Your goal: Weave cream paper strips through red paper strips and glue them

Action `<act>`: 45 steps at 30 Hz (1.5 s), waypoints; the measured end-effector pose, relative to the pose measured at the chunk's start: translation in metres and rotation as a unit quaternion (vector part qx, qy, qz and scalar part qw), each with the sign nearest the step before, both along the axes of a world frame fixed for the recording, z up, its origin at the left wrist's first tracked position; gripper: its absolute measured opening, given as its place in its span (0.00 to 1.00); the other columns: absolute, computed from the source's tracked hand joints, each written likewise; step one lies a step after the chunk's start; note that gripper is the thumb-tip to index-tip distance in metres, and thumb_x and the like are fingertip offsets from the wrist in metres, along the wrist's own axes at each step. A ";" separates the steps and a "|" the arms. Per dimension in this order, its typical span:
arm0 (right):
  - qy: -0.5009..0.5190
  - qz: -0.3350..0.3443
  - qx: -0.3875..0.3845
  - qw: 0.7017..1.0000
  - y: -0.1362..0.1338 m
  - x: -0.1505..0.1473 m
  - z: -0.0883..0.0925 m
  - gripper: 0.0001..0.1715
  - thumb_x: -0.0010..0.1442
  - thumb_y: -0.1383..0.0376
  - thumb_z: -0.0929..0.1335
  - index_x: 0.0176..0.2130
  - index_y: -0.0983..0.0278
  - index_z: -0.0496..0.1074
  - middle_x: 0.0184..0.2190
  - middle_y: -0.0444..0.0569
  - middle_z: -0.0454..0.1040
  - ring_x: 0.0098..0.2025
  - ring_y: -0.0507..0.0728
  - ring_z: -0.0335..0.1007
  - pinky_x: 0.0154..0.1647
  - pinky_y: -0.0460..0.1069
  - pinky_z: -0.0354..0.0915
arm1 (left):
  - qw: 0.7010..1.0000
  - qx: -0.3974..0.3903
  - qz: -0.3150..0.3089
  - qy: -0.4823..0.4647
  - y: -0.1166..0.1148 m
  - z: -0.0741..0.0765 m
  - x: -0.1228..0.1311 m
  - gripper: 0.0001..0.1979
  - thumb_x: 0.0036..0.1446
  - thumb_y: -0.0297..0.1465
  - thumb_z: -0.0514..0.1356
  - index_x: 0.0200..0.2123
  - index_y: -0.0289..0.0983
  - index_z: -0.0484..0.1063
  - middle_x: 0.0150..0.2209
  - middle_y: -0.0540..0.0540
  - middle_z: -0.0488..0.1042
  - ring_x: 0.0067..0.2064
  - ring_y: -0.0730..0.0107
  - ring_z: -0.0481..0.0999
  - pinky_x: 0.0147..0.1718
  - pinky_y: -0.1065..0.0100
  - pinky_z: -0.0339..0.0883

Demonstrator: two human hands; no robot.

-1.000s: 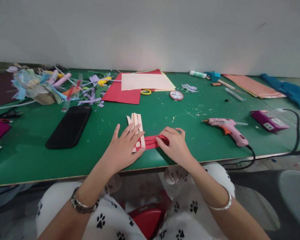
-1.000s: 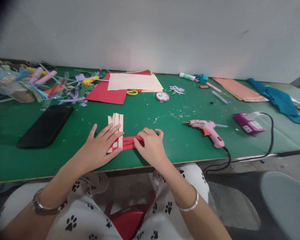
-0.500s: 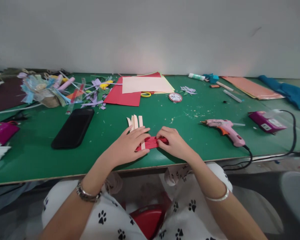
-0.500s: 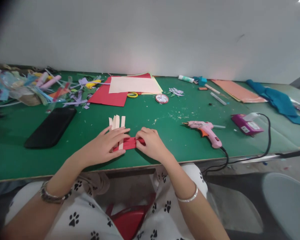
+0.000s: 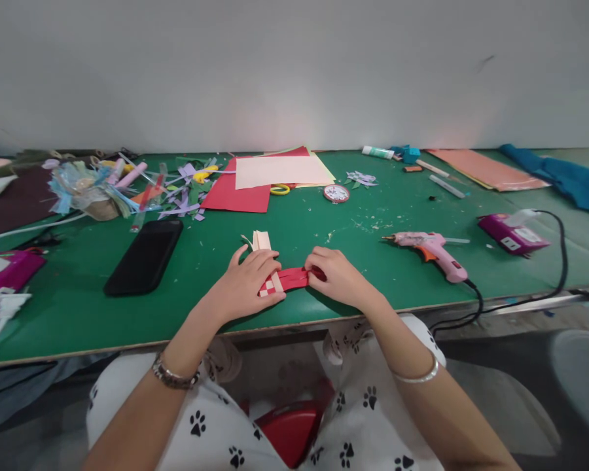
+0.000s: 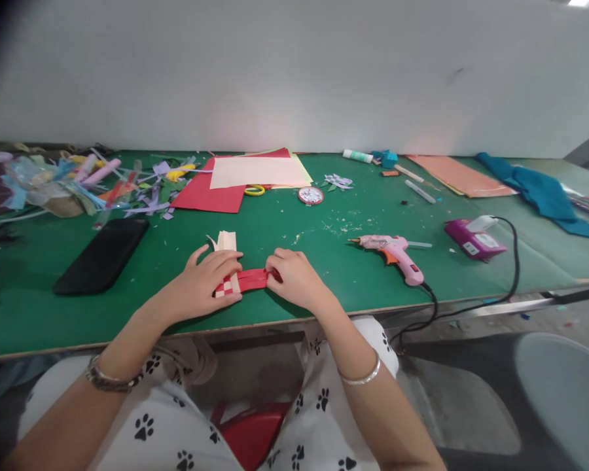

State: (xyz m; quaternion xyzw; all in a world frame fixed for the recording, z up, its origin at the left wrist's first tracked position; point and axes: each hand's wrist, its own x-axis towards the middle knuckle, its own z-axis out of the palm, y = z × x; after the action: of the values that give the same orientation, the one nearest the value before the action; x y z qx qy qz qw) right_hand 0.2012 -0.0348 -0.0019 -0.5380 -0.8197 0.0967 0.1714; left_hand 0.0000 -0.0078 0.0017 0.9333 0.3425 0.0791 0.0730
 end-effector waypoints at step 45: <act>-0.030 0.013 0.011 0.999 -0.005 -0.001 -0.001 0.05 0.53 0.70 0.59 0.28 0.64 0.62 0.28 0.45 0.61 0.31 0.52 0.57 0.37 0.48 0.53 | 0.994 0.000 -0.055 0.095 0.009 -0.013 -0.009 0.23 0.63 0.35 0.37 0.60 0.39 0.48 0.62 0.45 0.47 0.62 0.62 0.45 0.57 0.52 0.38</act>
State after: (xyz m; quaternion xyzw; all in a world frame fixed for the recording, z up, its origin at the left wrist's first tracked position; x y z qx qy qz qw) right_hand 0.2002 -0.0399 -0.0027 -0.5279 -0.8325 0.0737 0.1508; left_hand -0.0086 0.0010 -0.0118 0.9542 0.2957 -0.0145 0.0441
